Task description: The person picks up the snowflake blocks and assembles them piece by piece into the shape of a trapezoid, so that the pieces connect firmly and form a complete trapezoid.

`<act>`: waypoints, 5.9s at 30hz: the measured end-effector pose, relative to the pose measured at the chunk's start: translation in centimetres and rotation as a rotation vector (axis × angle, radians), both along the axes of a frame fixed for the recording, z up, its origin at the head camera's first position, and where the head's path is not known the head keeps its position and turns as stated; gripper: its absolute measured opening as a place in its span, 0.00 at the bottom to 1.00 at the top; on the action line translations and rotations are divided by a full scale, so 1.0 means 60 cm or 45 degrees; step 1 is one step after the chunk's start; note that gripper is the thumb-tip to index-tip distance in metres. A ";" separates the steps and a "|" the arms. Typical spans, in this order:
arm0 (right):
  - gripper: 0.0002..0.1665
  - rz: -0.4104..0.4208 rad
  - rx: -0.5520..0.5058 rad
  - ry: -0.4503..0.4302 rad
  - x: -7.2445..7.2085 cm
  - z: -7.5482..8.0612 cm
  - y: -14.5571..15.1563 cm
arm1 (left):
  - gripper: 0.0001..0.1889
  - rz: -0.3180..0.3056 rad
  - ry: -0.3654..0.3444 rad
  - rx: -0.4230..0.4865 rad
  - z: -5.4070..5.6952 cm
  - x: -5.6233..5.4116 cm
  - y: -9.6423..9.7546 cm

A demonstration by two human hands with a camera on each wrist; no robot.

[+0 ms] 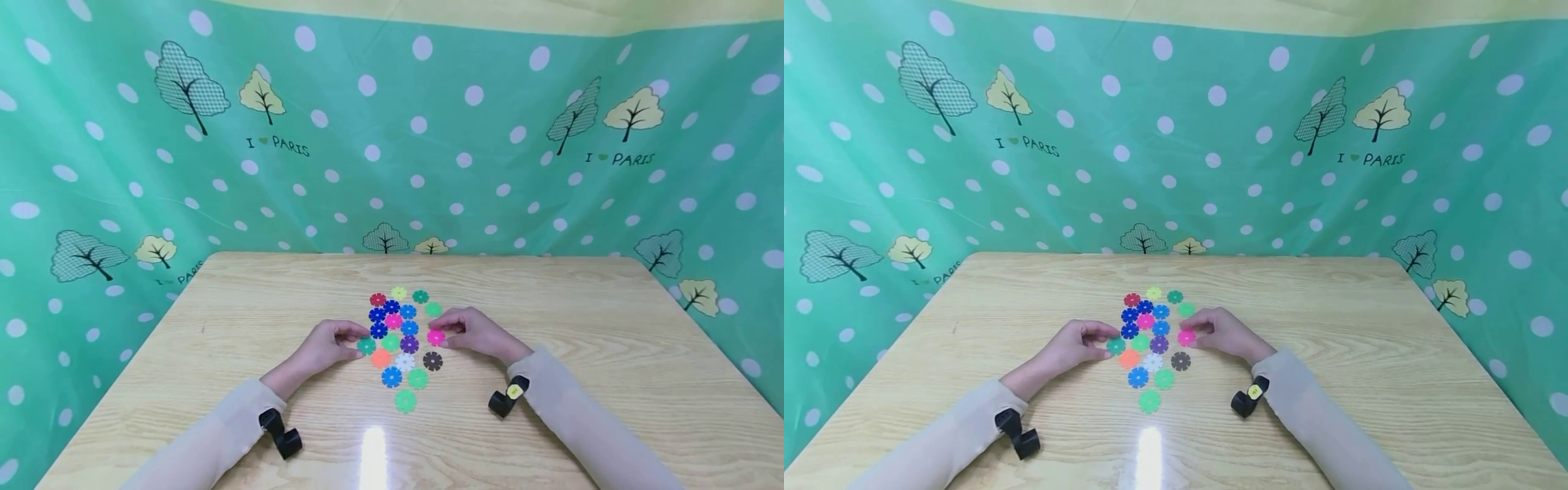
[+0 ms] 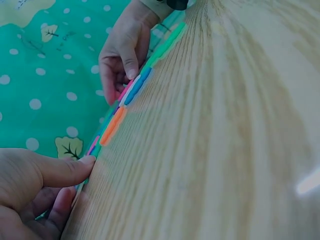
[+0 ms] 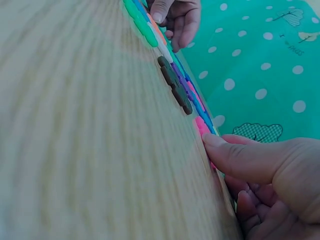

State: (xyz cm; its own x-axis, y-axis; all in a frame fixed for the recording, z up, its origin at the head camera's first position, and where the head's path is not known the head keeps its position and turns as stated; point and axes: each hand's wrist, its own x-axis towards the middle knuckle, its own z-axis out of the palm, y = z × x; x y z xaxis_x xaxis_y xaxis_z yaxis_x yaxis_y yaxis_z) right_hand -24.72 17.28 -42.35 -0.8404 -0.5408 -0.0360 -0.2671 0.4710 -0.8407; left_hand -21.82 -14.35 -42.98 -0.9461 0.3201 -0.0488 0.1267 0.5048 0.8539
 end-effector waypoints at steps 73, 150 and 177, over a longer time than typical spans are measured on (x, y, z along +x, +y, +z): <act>0.10 -0.392 -0.272 0.056 0.023 0.041 -0.020 | 0.21 -0.008 -0.040 0.221 0.062 -0.009 0.076; 0.09 -0.261 -0.495 0.085 0.037 0.038 -0.025 | 0.21 -0.009 -0.100 0.210 0.047 -0.034 0.057; 0.10 -0.283 -0.482 0.042 0.035 0.037 -0.027 | 0.16 -0.093 0.063 -0.045 0.006 -0.052 0.034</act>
State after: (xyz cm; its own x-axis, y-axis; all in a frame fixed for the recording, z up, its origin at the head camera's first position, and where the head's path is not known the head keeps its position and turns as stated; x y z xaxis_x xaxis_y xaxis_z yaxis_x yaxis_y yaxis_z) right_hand -22.60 15.65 -40.15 -0.9353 -0.3164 0.1585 -0.2235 0.1808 -0.9578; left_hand -24.93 -12.32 -42.64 -0.9218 0.3873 -0.0155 0.2056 0.5227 0.8274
